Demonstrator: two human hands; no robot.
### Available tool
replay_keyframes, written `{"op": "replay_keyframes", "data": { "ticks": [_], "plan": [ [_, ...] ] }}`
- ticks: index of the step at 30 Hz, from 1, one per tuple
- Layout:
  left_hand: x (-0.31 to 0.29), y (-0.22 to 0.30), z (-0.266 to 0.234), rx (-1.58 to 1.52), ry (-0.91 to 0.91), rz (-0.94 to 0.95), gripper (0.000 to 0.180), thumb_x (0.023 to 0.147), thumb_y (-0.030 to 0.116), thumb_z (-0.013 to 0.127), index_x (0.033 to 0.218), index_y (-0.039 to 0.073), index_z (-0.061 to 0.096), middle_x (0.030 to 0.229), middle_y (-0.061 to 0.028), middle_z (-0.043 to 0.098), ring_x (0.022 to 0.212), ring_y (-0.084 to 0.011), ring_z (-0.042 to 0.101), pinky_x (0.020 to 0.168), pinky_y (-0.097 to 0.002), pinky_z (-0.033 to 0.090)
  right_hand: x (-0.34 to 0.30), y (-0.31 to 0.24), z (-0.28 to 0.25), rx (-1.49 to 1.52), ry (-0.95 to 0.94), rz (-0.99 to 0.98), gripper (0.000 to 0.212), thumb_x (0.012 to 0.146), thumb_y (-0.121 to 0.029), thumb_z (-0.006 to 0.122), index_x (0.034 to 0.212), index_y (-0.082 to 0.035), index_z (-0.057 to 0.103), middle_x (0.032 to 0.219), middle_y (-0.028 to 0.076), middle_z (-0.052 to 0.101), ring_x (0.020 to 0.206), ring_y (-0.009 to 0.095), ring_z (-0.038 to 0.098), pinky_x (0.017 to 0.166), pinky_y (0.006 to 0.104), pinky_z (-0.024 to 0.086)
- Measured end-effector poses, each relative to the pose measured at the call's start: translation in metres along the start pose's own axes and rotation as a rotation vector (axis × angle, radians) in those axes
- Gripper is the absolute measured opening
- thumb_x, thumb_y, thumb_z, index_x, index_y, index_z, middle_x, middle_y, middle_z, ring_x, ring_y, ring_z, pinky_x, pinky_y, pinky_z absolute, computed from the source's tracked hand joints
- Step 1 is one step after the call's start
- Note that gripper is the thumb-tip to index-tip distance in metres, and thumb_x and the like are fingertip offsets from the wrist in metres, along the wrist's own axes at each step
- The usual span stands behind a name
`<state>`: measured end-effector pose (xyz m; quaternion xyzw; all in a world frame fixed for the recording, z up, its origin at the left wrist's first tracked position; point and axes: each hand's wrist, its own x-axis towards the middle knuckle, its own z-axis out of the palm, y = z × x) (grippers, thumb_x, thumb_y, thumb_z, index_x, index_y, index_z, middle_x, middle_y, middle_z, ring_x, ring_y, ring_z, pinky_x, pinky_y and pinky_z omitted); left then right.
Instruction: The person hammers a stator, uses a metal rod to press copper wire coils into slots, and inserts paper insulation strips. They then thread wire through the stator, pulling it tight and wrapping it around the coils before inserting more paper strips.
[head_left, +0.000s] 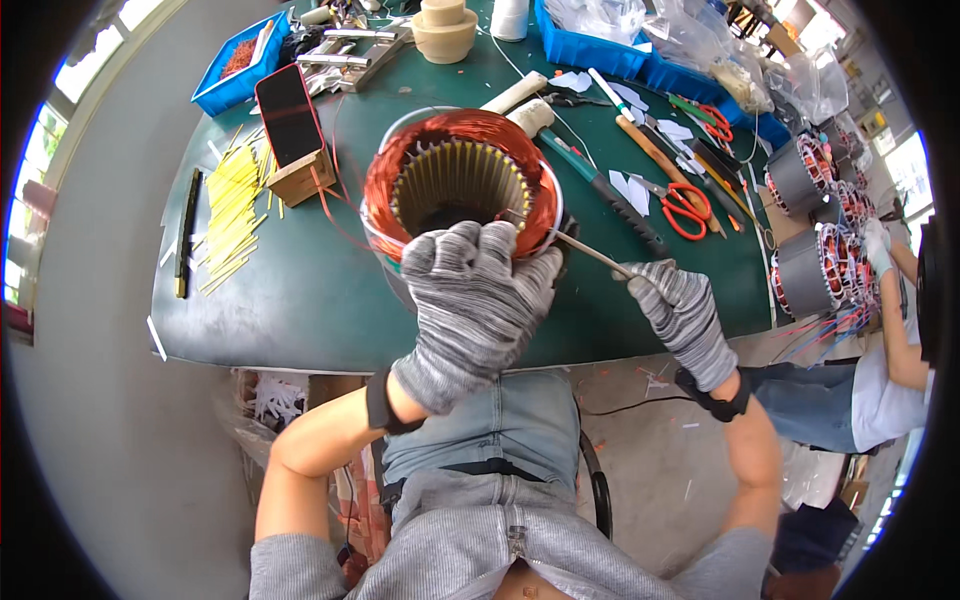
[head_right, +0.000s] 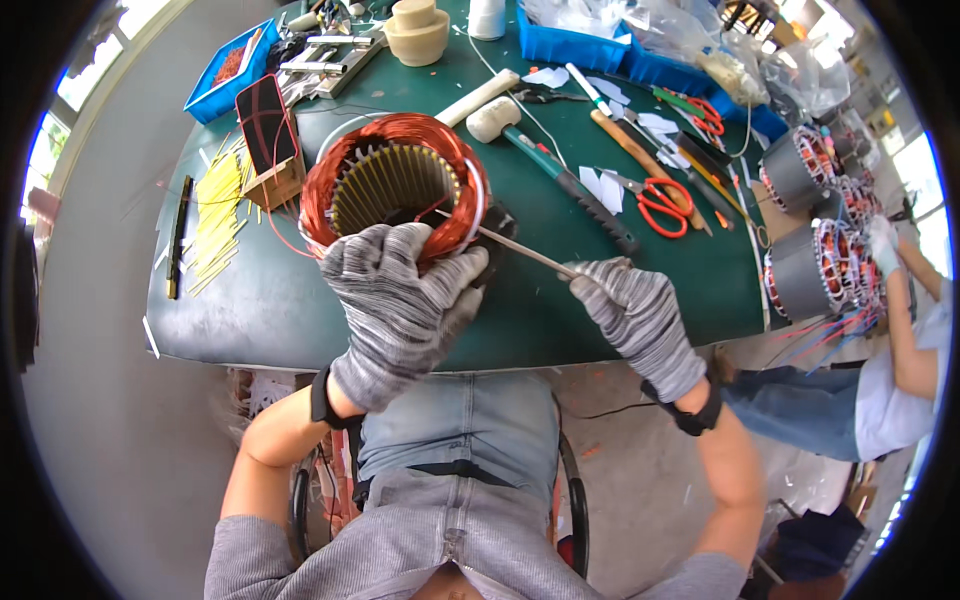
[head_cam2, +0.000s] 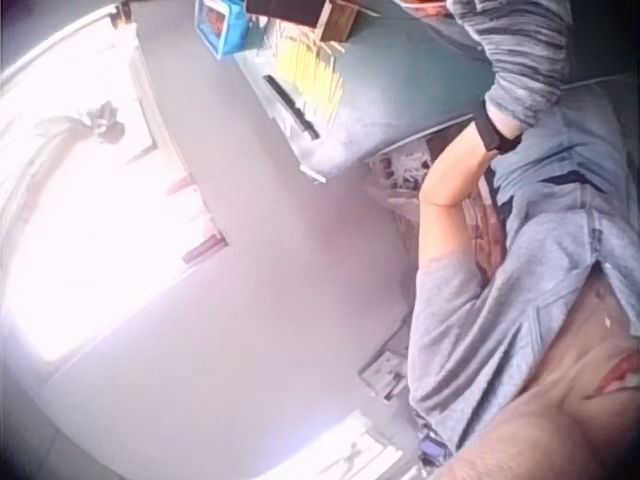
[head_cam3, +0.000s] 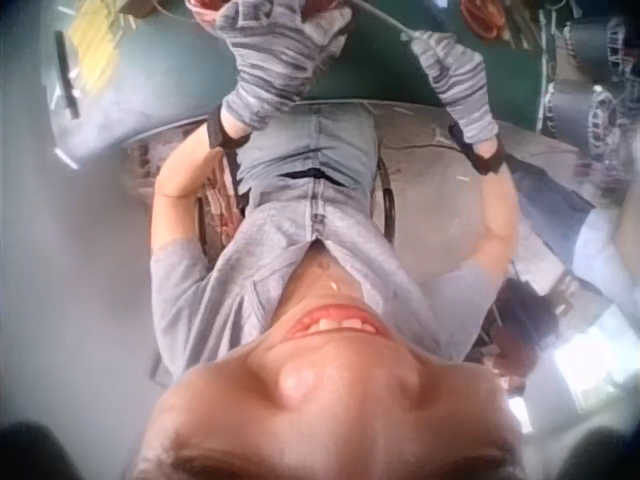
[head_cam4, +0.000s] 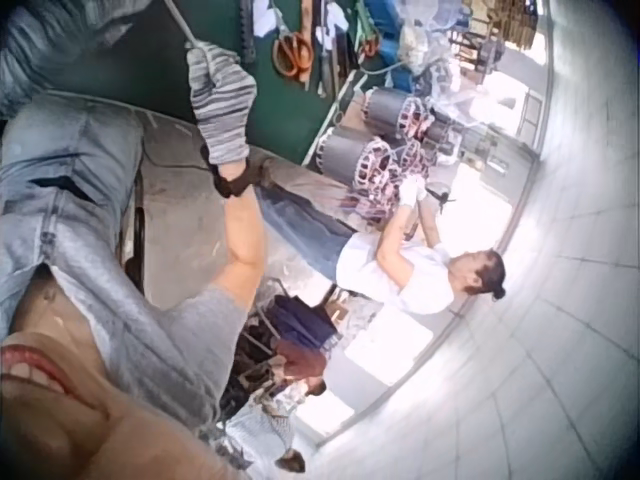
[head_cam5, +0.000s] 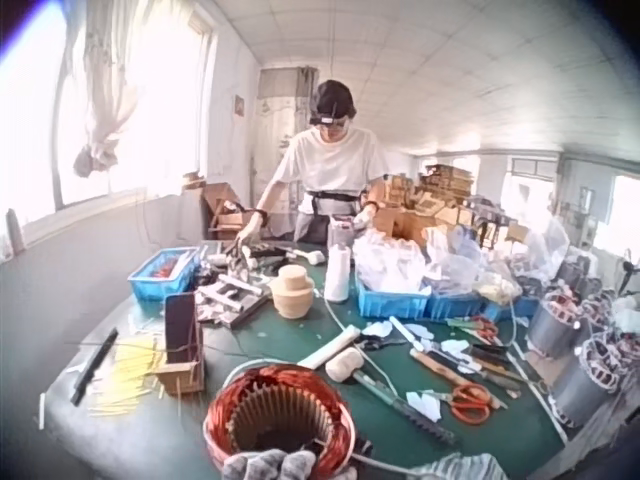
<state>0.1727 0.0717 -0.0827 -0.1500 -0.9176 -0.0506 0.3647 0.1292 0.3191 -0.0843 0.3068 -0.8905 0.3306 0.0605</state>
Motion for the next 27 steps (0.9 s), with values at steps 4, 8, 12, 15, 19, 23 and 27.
{"op": "replay_keyframes", "data": {
  "ticks": [4, 8, 12, 15, 19, 23, 27],
  "plan": [
    [0.012, -0.055, -0.025, -0.425, 0.000, 0.163, 0.049, 0.071, 0.025, 0.071, 0.117, 0.011, 0.061, 0.109, -0.0102, 0.063, 0.106, -0.0311, 0.056, 0.091, -0.0475, 0.039, 0.011, 0.016, -0.017, -0.049, -0.116, 0.010, 0.020, 0.091, -0.017, 0.058, 0.078, -0.003, 0.063, 0.067, 0.015, 0.060, 0.064, 0.033, 0.060, 0.062, 0.0393, 0.049],
    [0.029, -0.115, -0.005, -0.540, 0.073, 0.404, 0.018, 0.067, 0.020, 0.061, 0.081, 0.008, 0.062, 0.086, -0.0087, 0.061, 0.089, -0.0338, 0.060, 0.088, -0.0470, 0.044, 0.009, 0.040, -0.009, -0.217, -0.253, 0.073, 0.044, 0.099, -0.031, 0.039, 0.067, -0.004, 0.051, 0.064, 0.014, 0.053, 0.060, 0.033, 0.054, 0.061, 0.0408, 0.042],
    [0.015, -0.110, 0.020, -0.675, 0.109, 0.233, 0.016, 0.069, 0.027, 0.059, 0.062, 0.014, 0.054, 0.065, -0.0037, 0.051, 0.072, -0.0274, 0.054, 0.079, -0.0436, 0.045, 0.000, 0.070, 0.054, 0.117, -0.162, 0.217, 0.039, 0.099, -0.035, 0.042, 0.076, -0.006, 0.053, 0.063, 0.012, 0.052, 0.059, 0.032, 0.051, 0.056, 0.0423, 0.037],
    [0.008, -0.109, 0.028, -0.652, 0.153, 0.210, 0.014, 0.069, 0.026, 0.059, 0.064, 0.014, 0.054, 0.065, -0.0036, 0.051, 0.076, -0.0280, 0.056, 0.084, -0.0438, 0.044, -0.004, 0.083, 0.063, 0.084, -0.127, 0.269, 0.036, 0.100, -0.033, 0.041, 0.079, -0.006, 0.052, 0.065, 0.011, 0.051, 0.061, 0.030, 0.050, 0.058, 0.0405, 0.036],
    [-0.002, -0.105, 0.006, -0.492, 0.191, 0.233, 0.018, 0.081, 0.025, 0.057, 0.081, 0.008, 0.060, 0.086, -0.0081, 0.060, 0.096, -0.0316, 0.059, 0.092, -0.0477, 0.043, -0.004, 0.079, 0.052, 0.131, -0.002, 0.158, 0.030, 0.096, -0.023, 0.050, 0.076, -0.002, 0.055, 0.060, 0.011, 0.053, 0.057, 0.030, 0.053, 0.055, 0.0403, 0.040],
    [-0.023, -0.052, -0.019, -0.121, 0.382, 0.112, 0.024, 0.090, 0.033, 0.059, 0.107, 0.017, 0.064, 0.118, -0.0097, 0.054, 0.108, -0.0310, 0.054, 0.095, -0.0475, 0.043, 0.005, 0.064, 0.050, 0.135, 0.078, 0.043, 0.045, 0.100, -0.033, 0.046, 0.067, -0.004, 0.054, 0.056, 0.008, 0.052, 0.054, 0.021, 0.054, 0.057, 0.0334, 0.043],
    [-0.015, -0.010, 0.020, 0.035, 0.218, 0.191, 0.029, 0.067, 0.025, 0.076, 0.094, 0.030, 0.068, 0.122, -0.0056, 0.053, 0.102, -0.0275, 0.053, 0.088, -0.0437, 0.044, 0.015, 0.044, 0.022, 0.021, -0.020, -0.047, 0.030, 0.092, -0.022, 0.059, 0.070, -0.001, 0.062, 0.067, 0.014, 0.060, 0.061, 0.033, 0.057, 0.064, 0.0383, 0.049]
  ]
}}
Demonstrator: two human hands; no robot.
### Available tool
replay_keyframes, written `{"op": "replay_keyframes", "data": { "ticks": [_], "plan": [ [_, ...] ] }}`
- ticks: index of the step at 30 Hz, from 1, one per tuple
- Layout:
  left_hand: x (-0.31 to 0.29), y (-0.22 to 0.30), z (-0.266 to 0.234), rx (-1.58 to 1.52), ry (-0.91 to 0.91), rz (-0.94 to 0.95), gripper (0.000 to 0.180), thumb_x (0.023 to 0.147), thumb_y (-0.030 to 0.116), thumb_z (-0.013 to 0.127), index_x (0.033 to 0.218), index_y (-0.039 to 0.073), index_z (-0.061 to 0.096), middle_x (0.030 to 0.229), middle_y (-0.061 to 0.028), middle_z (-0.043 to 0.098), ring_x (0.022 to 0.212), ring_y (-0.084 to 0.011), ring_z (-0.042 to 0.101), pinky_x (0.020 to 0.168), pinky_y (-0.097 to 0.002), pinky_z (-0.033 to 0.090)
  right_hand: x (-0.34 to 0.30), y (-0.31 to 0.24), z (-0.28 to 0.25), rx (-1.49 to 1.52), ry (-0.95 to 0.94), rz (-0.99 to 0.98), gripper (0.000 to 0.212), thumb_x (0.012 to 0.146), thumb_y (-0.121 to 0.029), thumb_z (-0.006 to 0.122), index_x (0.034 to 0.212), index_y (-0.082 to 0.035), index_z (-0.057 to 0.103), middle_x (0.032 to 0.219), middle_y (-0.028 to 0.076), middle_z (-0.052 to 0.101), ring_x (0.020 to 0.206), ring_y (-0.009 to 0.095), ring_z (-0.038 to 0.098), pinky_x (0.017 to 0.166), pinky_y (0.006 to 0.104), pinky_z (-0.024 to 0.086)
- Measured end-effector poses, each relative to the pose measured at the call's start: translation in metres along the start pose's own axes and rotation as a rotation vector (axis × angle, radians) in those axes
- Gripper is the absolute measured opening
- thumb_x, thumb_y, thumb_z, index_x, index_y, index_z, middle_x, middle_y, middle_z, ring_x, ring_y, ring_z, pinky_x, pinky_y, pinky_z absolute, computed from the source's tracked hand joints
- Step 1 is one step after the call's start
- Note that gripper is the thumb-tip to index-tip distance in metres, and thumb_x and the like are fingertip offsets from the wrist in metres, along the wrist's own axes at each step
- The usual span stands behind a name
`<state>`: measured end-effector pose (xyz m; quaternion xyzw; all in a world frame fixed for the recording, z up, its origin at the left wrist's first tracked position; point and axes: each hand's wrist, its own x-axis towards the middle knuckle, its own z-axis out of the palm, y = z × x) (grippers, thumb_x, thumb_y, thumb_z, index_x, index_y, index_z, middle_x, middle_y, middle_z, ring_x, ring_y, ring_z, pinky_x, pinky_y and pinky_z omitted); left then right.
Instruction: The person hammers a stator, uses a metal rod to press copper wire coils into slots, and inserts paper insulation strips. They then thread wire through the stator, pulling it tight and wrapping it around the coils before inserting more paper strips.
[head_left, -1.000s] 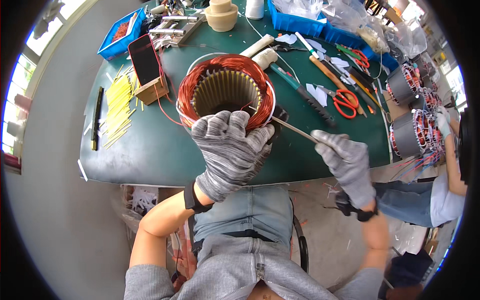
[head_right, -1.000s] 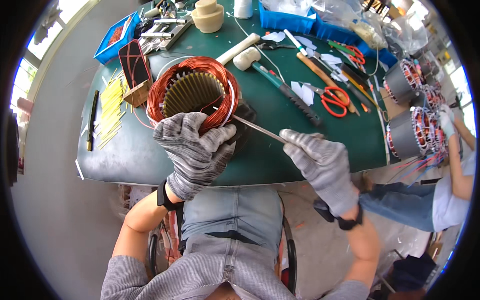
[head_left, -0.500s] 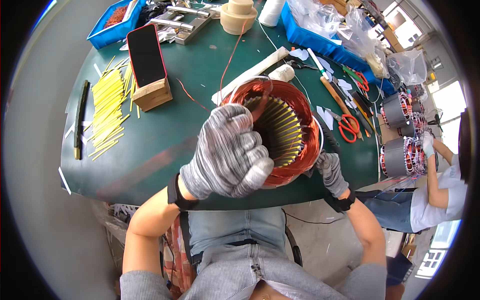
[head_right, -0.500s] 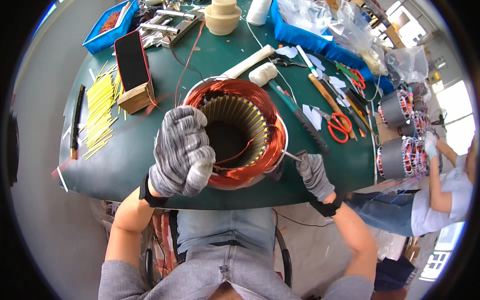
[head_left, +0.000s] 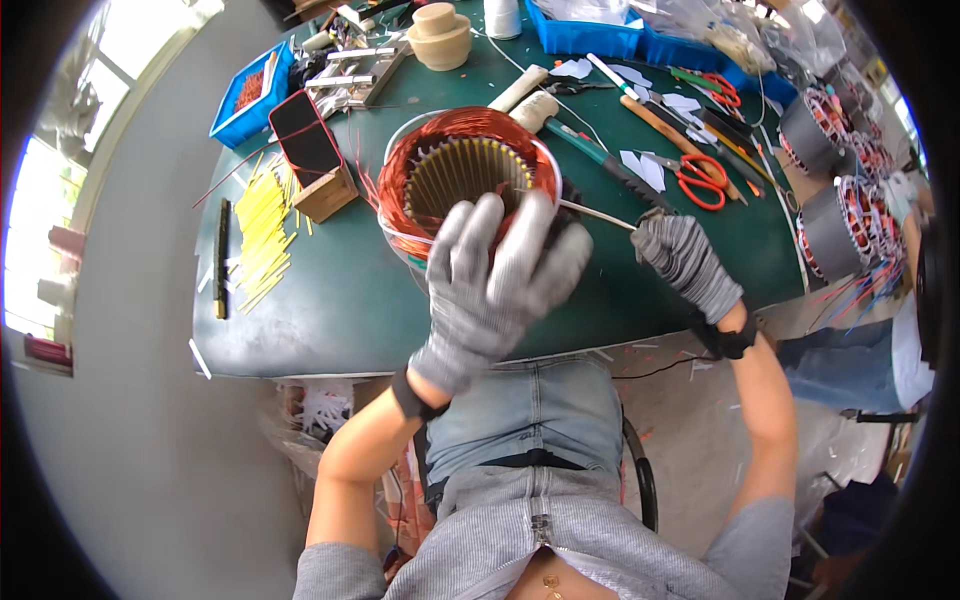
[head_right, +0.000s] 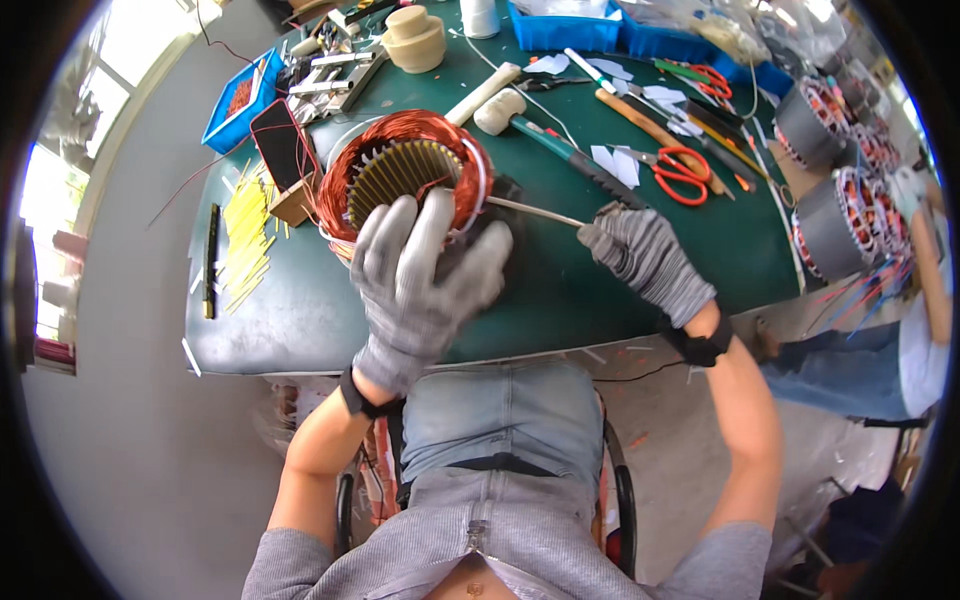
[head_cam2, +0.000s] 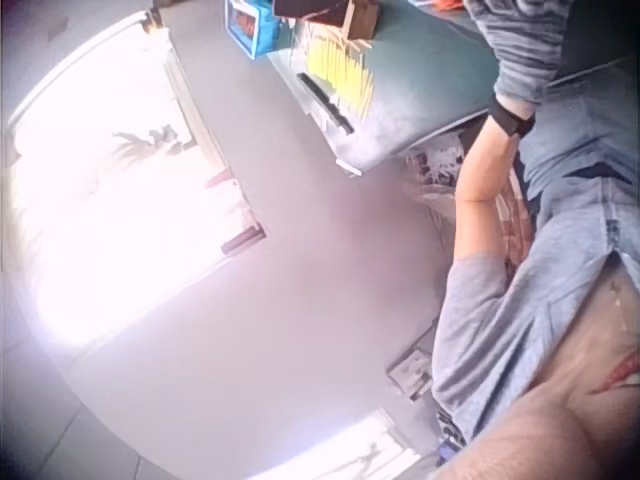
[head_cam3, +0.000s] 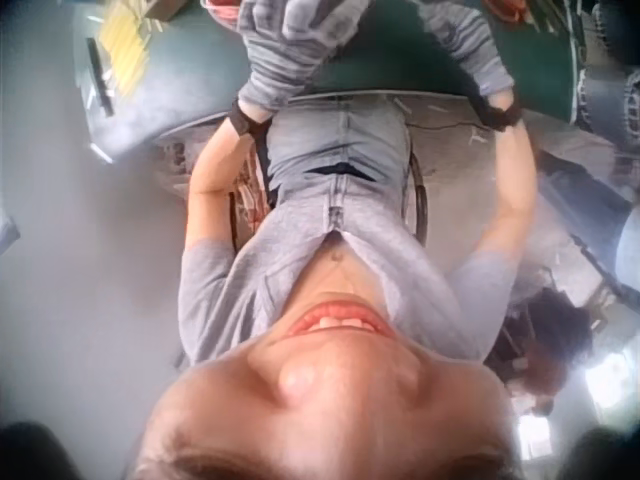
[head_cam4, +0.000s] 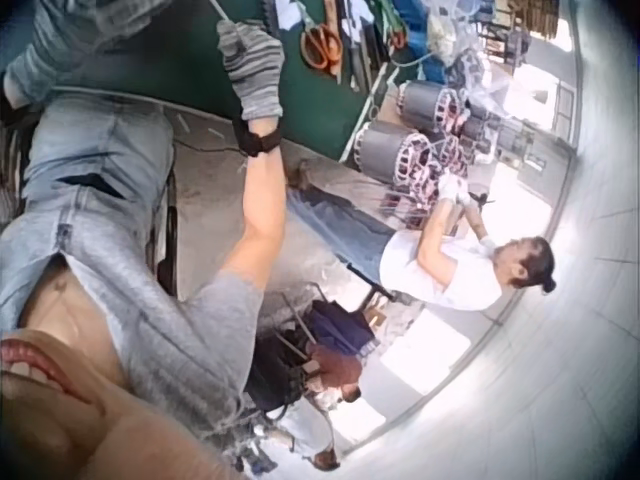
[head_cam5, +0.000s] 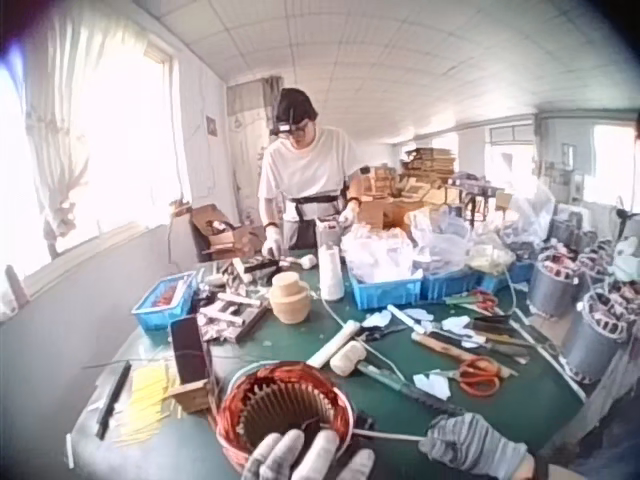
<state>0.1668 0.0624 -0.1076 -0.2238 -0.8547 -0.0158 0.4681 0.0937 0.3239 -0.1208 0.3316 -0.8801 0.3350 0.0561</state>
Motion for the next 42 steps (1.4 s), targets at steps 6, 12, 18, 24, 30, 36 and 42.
{"op": "replay_keyframes", "data": {
  "ticks": [6, 12, 18, 24, 30, 36, 42],
  "plan": [
    [0.015, 0.020, 0.041, 0.237, 0.108, -0.133, 0.025, 0.075, 0.026, 0.073, 0.099, 0.028, 0.065, 0.122, 0.0073, 0.060, 0.095, -0.0205, 0.052, 0.076, -0.0372, 0.046, -0.034, -0.032, -0.071, -0.190, -0.070, 0.204, 0.015, 0.091, -0.012, 0.057, 0.095, -0.002, 0.067, 0.084, 0.015, 0.065, 0.077, 0.028, 0.065, 0.067, 0.0335, 0.050],
    [0.013, 0.025, 0.013, 0.276, 0.246, -0.098, 0.029, 0.072, 0.025, 0.075, 0.097, 0.038, 0.067, 0.103, 0.0050, 0.052, 0.094, -0.0217, 0.052, 0.083, -0.0347, 0.041, -0.091, -0.044, -0.021, 0.148, 0.220, 0.067, 0.030, 0.091, -0.006, 0.054, 0.119, -0.003, 0.063, 0.110, 0.016, 0.067, 0.097, 0.033, 0.065, 0.087, 0.0344, 0.051],
    [-0.022, -0.014, -0.019, 0.106, -0.078, -0.077, 0.033, 0.060, 0.026, 0.085, 0.088, 0.037, 0.072, 0.110, -0.0003, 0.051, 0.107, -0.0263, 0.048, 0.092, -0.0417, 0.033, -0.103, -0.056, -0.016, -0.018, 0.203, 0.004, 0.030, 0.089, -0.006, 0.057, 0.118, -0.007, 0.064, 0.114, 0.008, 0.069, 0.088, 0.025, 0.069, 0.079, 0.0321, 0.054],
    [0.008, -0.014, -0.025, -0.111, -0.192, -0.025, 0.035, 0.054, 0.021, 0.082, 0.087, 0.030, 0.071, 0.109, -0.0047, 0.054, 0.107, -0.0308, 0.048, 0.095, -0.0494, 0.035, -0.086, -0.075, -0.043, -0.274, 0.020, -0.011, 0.029, 0.089, -0.007, 0.059, 0.117, -0.009, 0.065, 0.108, 0.009, 0.070, 0.080, 0.026, 0.068, 0.074, 0.0325, 0.054],
    [0.004, -0.023, -0.026, -0.192, -0.260, -0.057, 0.036, 0.056, 0.016, 0.078, 0.091, 0.021, 0.071, 0.109, -0.0079, 0.055, 0.108, -0.0310, 0.047, 0.095, -0.0456, 0.035, -0.073, -0.093, -0.064, -0.386, -0.062, -0.033, 0.029, 0.088, -0.006, 0.060, 0.116, -0.008, 0.066, 0.104, 0.010, 0.071, 0.079, 0.026, 0.067, 0.073, 0.0324, 0.054],
    [0.005, -0.016, -0.016, -0.173, -0.170, -0.062, 0.034, 0.055, 0.020, 0.078, 0.087, 0.024, 0.068, 0.103, -0.0067, 0.055, 0.101, -0.0299, 0.050, 0.091, -0.0460, 0.035, -0.052, -0.091, -0.047, -0.278, -0.012, -0.049, 0.028, 0.088, -0.006, 0.060, 0.115, -0.007, 0.067, 0.101, 0.011, 0.071, 0.077, 0.026, 0.067, 0.071, 0.0324, 0.053],
    [0.012, -0.006, -0.006, -0.122, -0.180, -0.094, 0.032, 0.054, 0.026, 0.079, 0.084, 0.027, 0.065, 0.098, -0.0040, 0.055, 0.089, -0.0297, 0.053, 0.083, -0.0478, 0.036, -0.020, -0.076, -0.032, 0.020, 0.124, -0.090, 0.025, 0.088, -0.006, 0.061, 0.112, -0.005, 0.068, 0.097, 0.012, 0.072, 0.078, 0.026, 0.067, 0.071, 0.0312, 0.053]
  ]
}}
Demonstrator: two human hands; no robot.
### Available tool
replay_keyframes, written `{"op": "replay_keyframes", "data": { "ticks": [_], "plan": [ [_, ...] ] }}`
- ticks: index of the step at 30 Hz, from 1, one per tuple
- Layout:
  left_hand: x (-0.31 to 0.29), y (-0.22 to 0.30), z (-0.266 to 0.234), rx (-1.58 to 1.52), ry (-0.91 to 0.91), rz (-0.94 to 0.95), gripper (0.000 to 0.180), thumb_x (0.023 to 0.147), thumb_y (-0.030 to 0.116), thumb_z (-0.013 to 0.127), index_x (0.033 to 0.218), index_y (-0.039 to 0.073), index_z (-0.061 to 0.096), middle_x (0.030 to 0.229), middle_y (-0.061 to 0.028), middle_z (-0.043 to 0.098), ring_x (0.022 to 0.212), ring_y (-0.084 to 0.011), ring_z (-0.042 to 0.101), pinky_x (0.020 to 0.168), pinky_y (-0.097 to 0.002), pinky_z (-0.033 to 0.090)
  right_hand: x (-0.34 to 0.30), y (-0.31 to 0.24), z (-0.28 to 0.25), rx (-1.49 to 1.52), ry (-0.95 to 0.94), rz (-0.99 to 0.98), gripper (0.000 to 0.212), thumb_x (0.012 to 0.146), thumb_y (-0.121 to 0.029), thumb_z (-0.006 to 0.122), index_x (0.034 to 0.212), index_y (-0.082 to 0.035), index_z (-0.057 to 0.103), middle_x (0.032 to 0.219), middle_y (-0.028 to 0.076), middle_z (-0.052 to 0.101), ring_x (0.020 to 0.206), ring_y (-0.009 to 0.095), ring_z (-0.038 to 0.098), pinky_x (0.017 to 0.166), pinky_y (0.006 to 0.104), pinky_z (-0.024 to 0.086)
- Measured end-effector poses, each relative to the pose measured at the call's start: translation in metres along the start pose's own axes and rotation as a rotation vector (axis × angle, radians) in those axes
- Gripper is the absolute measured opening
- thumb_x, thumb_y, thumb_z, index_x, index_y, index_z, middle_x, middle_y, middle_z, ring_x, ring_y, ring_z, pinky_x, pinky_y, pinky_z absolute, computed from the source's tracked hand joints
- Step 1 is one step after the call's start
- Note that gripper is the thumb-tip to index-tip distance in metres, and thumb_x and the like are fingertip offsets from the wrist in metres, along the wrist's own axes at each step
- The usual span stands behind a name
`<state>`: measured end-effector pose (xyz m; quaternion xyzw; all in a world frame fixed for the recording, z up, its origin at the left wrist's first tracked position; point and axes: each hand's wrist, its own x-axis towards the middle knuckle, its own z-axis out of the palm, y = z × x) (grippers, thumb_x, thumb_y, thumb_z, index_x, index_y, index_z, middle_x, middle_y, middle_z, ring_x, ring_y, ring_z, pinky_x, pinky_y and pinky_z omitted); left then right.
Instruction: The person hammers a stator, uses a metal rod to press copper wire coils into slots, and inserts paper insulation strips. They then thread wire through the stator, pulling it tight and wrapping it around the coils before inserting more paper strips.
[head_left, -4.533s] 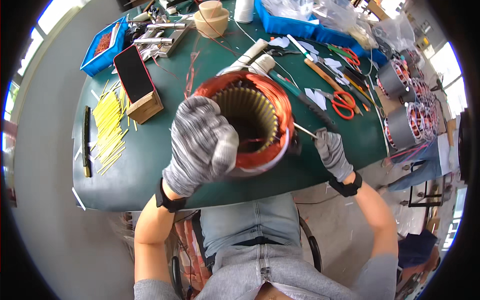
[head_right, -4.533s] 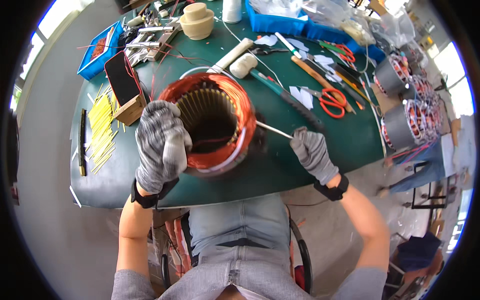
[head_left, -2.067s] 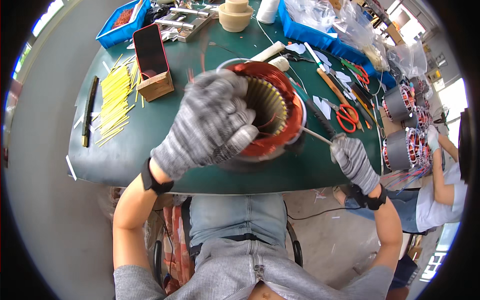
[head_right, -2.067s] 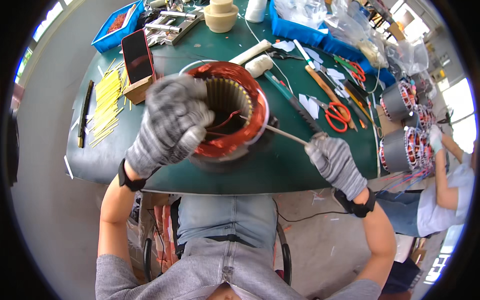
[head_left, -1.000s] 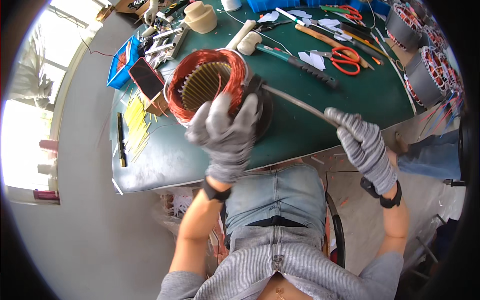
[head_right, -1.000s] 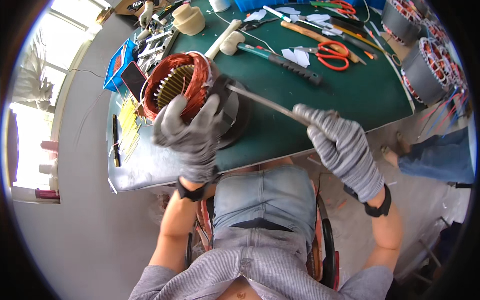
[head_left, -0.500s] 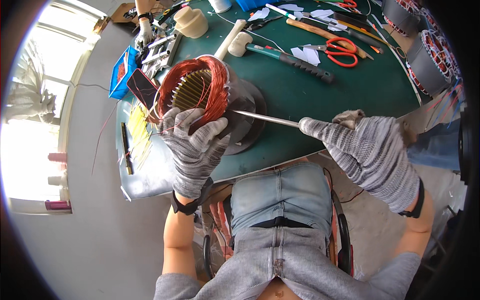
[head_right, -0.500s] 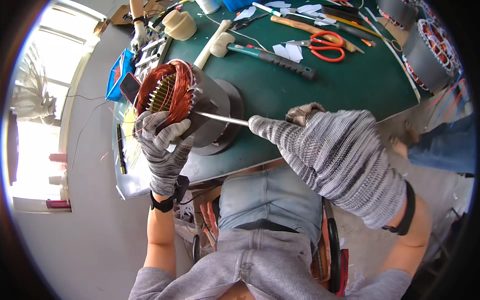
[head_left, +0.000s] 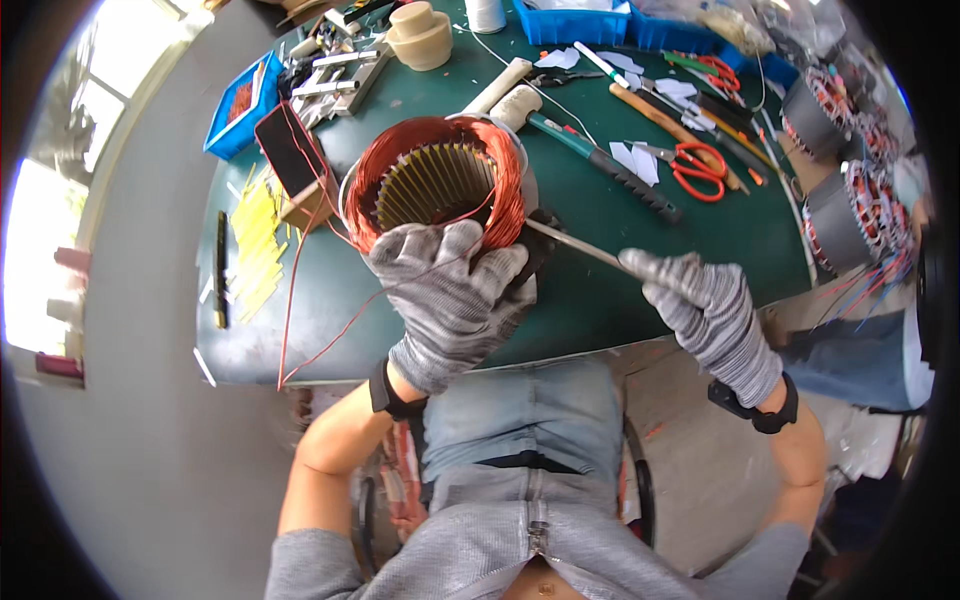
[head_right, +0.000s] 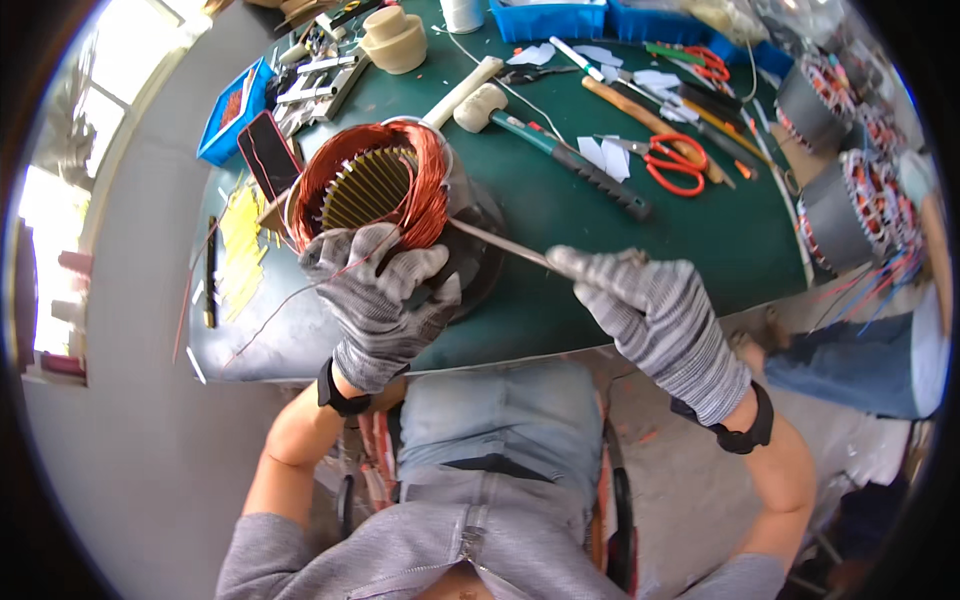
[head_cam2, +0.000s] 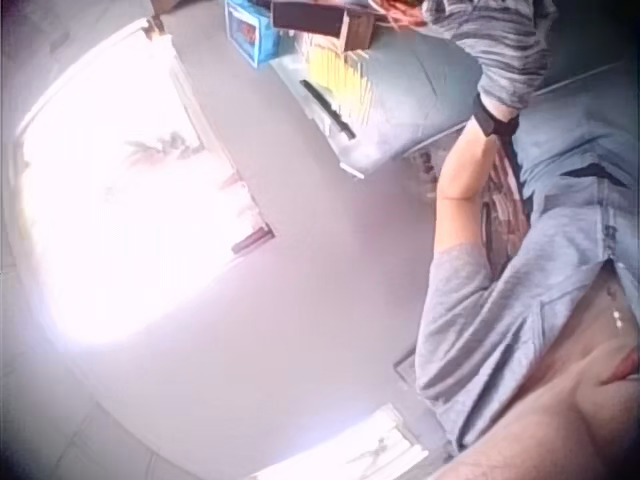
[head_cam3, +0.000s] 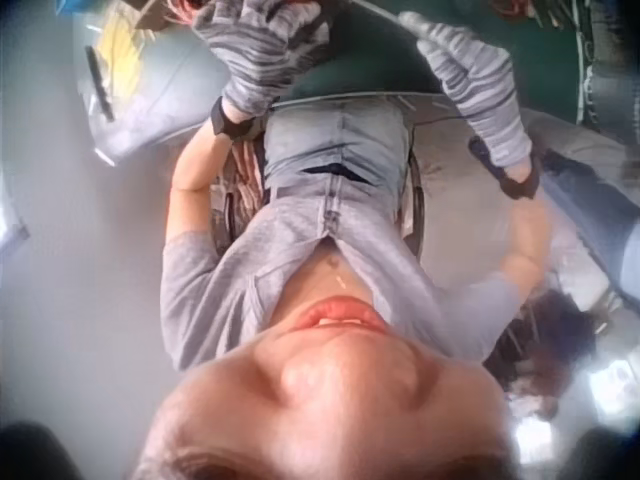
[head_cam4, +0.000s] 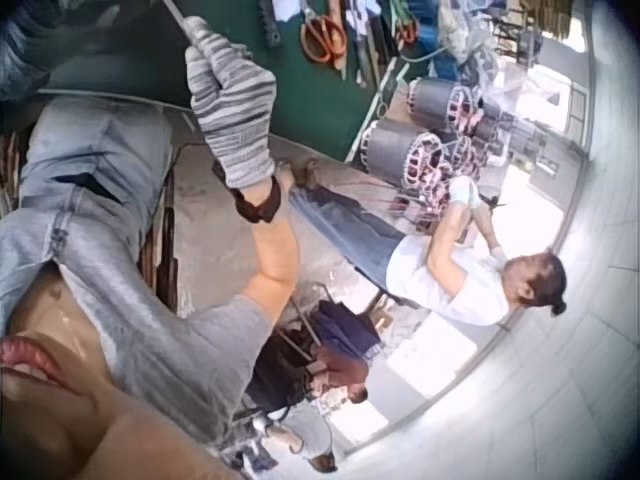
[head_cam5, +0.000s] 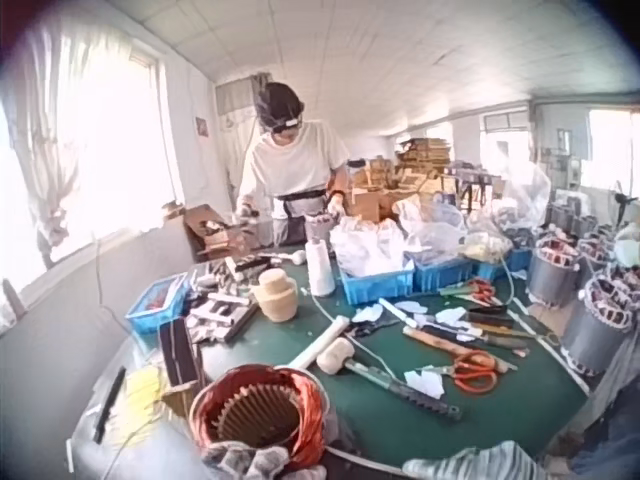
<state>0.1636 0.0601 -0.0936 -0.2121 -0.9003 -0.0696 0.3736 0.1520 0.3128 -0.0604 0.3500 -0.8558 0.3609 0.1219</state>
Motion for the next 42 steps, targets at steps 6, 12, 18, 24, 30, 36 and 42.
{"op": "replay_keyframes", "data": {
  "ticks": [6, 12, 18, 24, 30, 36, 42],
  "plan": [
    [0.016, 0.019, 0.003, 0.067, 0.003, -0.112, 0.023, 0.070, 0.030, 0.070, 0.087, 0.016, 0.063, 0.095, -0.0063, 0.055, 0.086, -0.0266, 0.054, 0.076, -0.0467, 0.039, 0.013, 0.038, 0.013, -0.013, -0.033, 0.020, 0.015, 0.090, -0.013, 0.062, 0.094, -0.002, 0.071, 0.090, 0.013, 0.071, 0.075, 0.028, 0.066, 0.074, 0.0326, 0.052],
    [0.017, -0.058, -0.035, -0.411, 0.101, 0.181, 0.041, 0.074, 0.028, 0.072, 0.106, 0.006, 0.059, 0.097, -0.0105, 0.063, 0.090, -0.0332, 0.061, 0.086, -0.0490, 0.046, 0.022, 0.063, 0.000, -0.054, -0.197, 0.128, 0.023, 0.094, -0.016, 0.056, 0.077, -0.002, 0.063, 0.068, 0.013, 0.060, 0.062, 0.027, 0.061, 0.059, 0.0350, 0.047],
    [0.008, -0.106, -0.004, -0.543, 0.082, 0.146, 0.009, 0.067, 0.022, 0.063, 0.072, 0.015, 0.060, 0.071, -0.0038, 0.055, 0.073, -0.0274, 0.055, 0.083, -0.0443, 0.043, 0.016, 0.096, 0.059, 0.009, -0.049, 0.308, 0.040, 0.098, -0.030, 0.047, 0.069, -0.003, 0.053, 0.056, 0.009, 0.051, 0.050, 0.025, 0.051, 0.050, 0.0377, 0.039],
    [0.009, -0.102, -0.001, -0.448, 0.100, 0.163, 0.019, 0.072, 0.021, 0.065, 0.060, 0.012, 0.052, 0.061, -0.0050, 0.050, 0.067, -0.0259, 0.054, 0.078, -0.0415, 0.043, 0.001, 0.112, 0.078, 0.100, 0.009, 0.341, 0.042, 0.099, -0.029, 0.045, 0.067, -0.003, 0.052, 0.055, 0.010, 0.049, 0.050, 0.025, 0.050, 0.050, 0.0365, 0.039],
    [0.010, -0.058, -0.036, -0.175, 0.083, 0.335, 0.026, 0.068, 0.027, 0.069, 0.089, 0.012, 0.068, 0.088, 0.0002, 0.056, 0.081, -0.0188, 0.058, 0.075, -0.0399, 0.048, 0.006, 0.104, 0.060, 0.013, 0.057, 0.093, 0.030, 0.092, -0.023, 0.060, 0.071, -0.003, 0.057, 0.059, 0.012, 0.054, 0.056, 0.030, 0.056, 0.054, 0.0366, 0.045],
    [0.081, -0.064, -0.082, -0.614, -0.244, -0.039, 0.049, 0.093, 0.018, 0.053, 0.138, 0.000, 0.045, 0.127, -0.0157, 0.055, 0.118, -0.0285, 0.053, 0.106, -0.0363, 0.038, 0.004, 0.101, 0.053, -0.080, 0.120, 0.035, 0.024, 0.086, -0.024, 0.069, 0.074, -0.004, 0.061, 0.066, 0.016, 0.058, 0.061, 0.033, 0.060, 0.057, 0.0386, 0.048],
    [0.018, -0.001, -0.047, -0.168, 0.235, 0.047, 0.038, 0.086, 0.026, 0.059, 0.121, 0.012, 0.056, 0.129, -0.0096, 0.052, 0.107, -0.0225, 0.057, 0.094, -0.0379, 0.046, 0.007, 0.088, 0.046, -0.189, 0.188, -0.026, 0.021, 0.083, -0.025, 0.071, 0.080, -0.005, 0.065, 0.071, 0.012, 0.063, 0.070, 0.030, 0.063, 0.063, 0.0370, 0.052]
  ]
}}
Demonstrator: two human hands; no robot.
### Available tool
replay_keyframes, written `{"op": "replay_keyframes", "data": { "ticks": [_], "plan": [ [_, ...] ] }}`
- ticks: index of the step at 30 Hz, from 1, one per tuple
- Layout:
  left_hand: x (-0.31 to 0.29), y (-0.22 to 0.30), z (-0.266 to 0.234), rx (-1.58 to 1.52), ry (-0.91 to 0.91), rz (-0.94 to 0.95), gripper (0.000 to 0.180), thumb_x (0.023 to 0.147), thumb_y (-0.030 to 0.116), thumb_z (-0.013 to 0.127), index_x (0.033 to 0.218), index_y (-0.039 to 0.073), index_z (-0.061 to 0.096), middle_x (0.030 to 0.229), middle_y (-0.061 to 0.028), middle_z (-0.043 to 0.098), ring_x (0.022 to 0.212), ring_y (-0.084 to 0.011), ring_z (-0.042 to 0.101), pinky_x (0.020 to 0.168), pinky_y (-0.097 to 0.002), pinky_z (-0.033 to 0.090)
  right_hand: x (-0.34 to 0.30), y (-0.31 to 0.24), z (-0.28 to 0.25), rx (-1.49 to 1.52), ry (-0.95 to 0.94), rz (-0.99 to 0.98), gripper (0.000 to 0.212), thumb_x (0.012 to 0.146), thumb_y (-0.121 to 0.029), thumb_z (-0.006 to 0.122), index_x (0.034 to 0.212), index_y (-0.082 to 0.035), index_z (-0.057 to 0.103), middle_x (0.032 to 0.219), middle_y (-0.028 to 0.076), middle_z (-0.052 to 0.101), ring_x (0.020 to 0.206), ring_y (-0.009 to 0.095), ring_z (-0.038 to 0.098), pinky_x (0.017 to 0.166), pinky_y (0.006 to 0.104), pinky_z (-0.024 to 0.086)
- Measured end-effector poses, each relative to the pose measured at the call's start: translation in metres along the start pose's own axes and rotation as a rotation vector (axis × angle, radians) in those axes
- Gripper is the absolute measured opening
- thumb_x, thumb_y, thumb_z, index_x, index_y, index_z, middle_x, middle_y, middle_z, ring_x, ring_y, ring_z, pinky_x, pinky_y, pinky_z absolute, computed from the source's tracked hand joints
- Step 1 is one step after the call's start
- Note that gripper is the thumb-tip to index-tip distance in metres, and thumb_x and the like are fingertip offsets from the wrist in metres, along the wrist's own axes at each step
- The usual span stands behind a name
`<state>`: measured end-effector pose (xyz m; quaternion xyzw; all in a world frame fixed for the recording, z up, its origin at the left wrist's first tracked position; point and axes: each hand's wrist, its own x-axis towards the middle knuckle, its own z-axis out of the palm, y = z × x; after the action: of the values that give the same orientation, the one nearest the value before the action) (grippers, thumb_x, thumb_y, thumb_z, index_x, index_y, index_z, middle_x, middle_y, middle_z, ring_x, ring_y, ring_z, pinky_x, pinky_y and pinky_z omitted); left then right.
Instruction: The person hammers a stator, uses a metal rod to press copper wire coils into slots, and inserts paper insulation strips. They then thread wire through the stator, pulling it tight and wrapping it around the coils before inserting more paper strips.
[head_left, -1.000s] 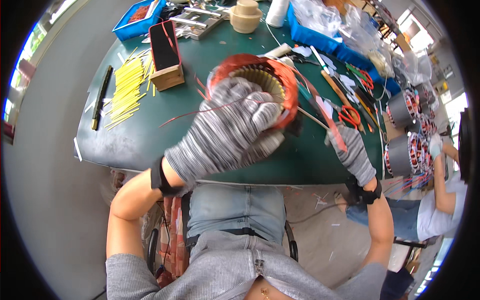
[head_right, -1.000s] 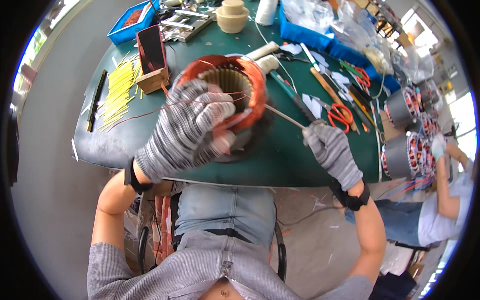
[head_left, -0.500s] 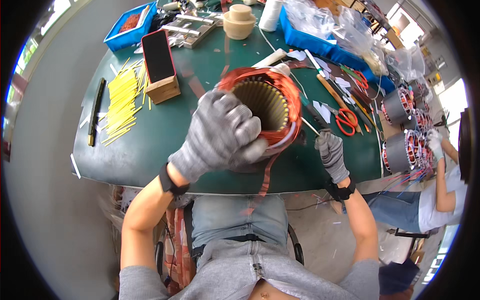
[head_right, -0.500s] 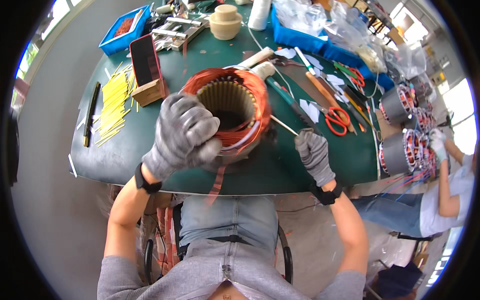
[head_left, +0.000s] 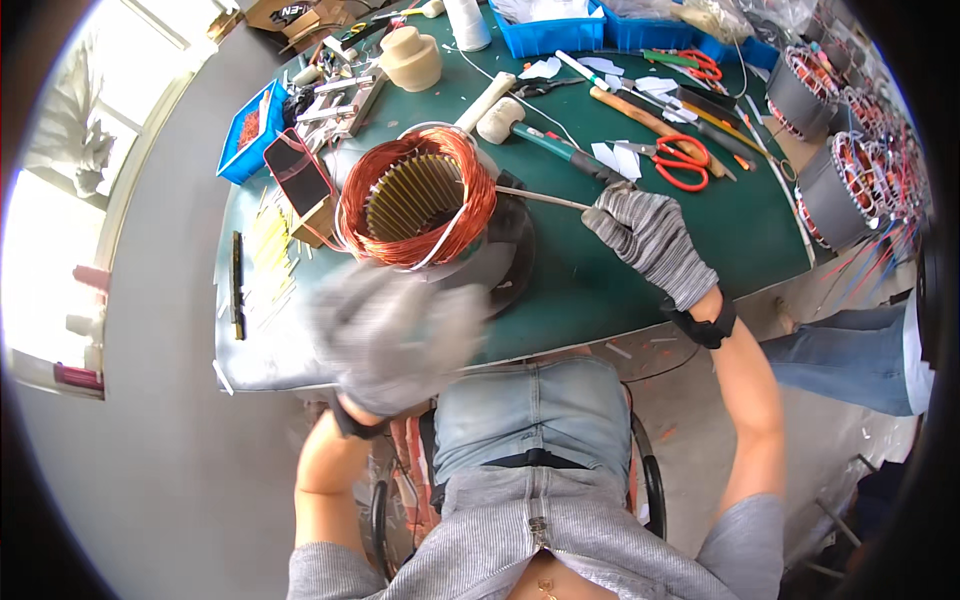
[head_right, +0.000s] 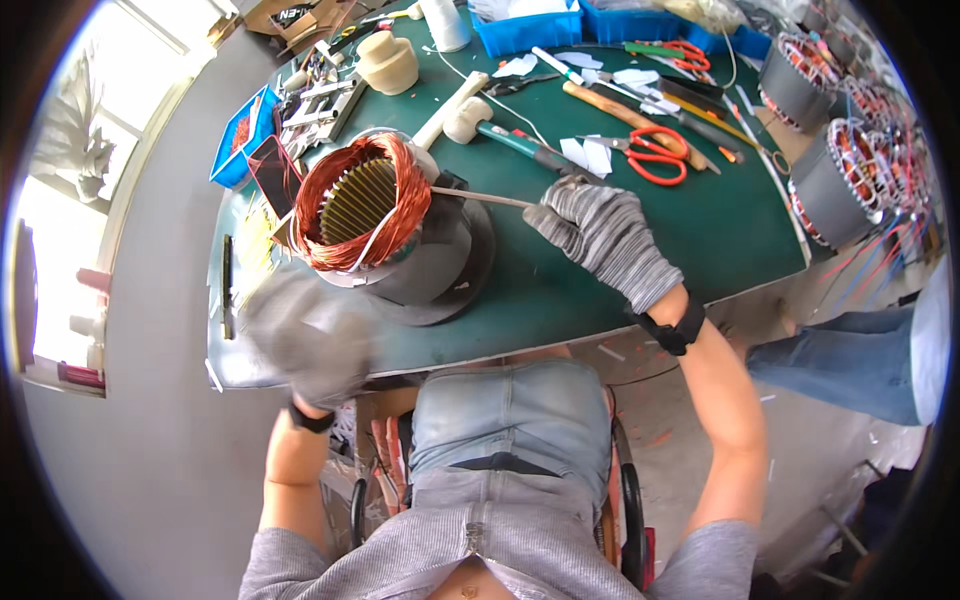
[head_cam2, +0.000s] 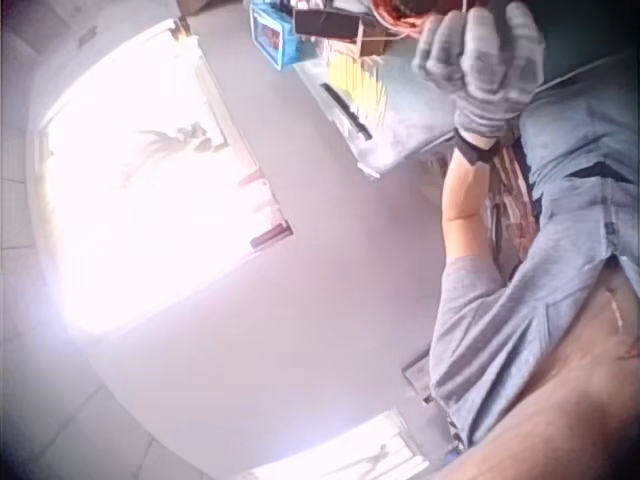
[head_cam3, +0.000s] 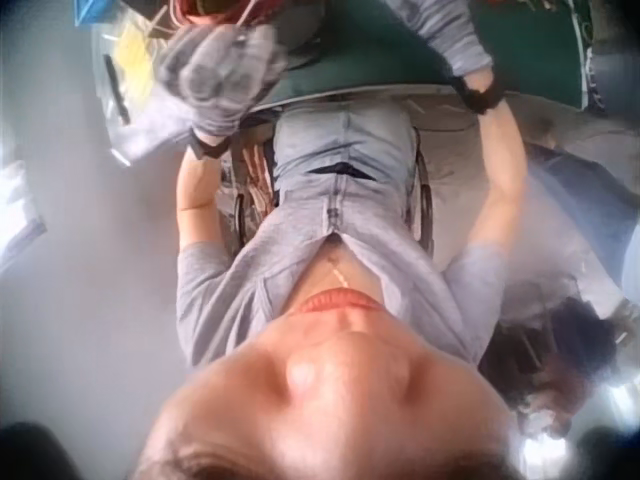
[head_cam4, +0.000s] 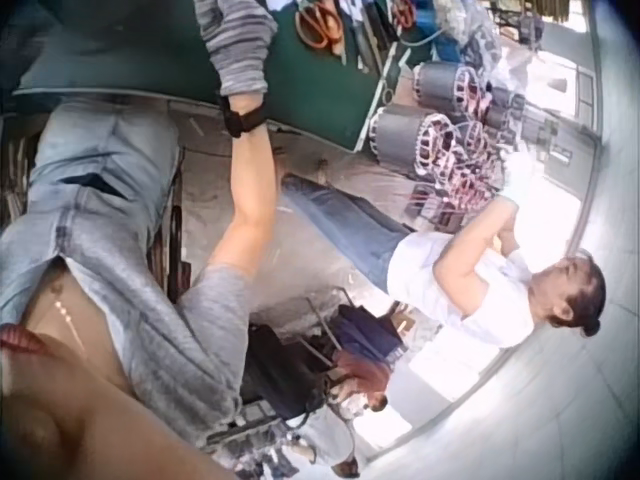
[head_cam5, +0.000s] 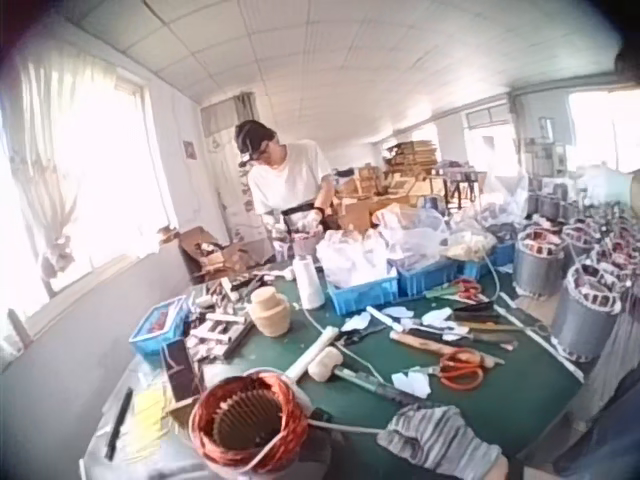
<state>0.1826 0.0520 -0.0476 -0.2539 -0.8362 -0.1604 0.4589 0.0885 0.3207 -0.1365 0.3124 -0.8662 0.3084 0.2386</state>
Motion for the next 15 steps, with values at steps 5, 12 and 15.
{"op": "replay_keyframes", "data": {
  "ticks": [5, 12, 15],
  "plan": [
    [-0.032, -0.005, 0.065, 0.622, -0.107, 0.158, 0.019, 0.078, 0.036, 0.069, 0.096, 0.036, 0.066, 0.120, 0.0078, 0.051, 0.111, -0.0198, 0.046, 0.091, -0.0366, 0.037, 0.009, 0.007, -0.048, 0.010, -0.130, -0.123, 0.019, 0.090, -0.021, 0.064, 0.084, -0.003, 0.066, 0.077, 0.013, 0.065, 0.071, 0.031, 0.064, 0.065, 0.0368, 0.051],
    [-0.031, 0.008, 0.081, 0.573, 0.057, 0.082, 0.023, 0.077, 0.026, 0.073, 0.094, 0.039, 0.064, 0.115, 0.0078, 0.051, 0.104, -0.0176, 0.046, 0.084, -0.0344, 0.041, -0.046, -0.013, -0.104, 0.231, -0.144, 0.173, 0.026, 0.092, -0.008, 0.048, 0.115, -0.002, 0.060, 0.105, 0.015, 0.067, 0.091, 0.029, 0.065, 0.082, 0.0370, 0.052],
    [-0.043, -0.005, 0.054, 0.535, 0.210, 0.194, 0.029, 0.073, 0.024, 0.078, 0.092, 0.042, 0.066, 0.112, 0.0052, 0.048, 0.104, -0.0195, 0.045, 0.082, -0.0374, 0.046, -0.074, -0.044, -0.074, 0.269, -0.159, 0.146, 0.028, 0.092, -0.007, 0.051, 0.117, -0.003, 0.061, 0.110, 0.015, 0.068, 0.096, 0.029, 0.067, 0.086, 0.0355, 0.052]
  ]
}}
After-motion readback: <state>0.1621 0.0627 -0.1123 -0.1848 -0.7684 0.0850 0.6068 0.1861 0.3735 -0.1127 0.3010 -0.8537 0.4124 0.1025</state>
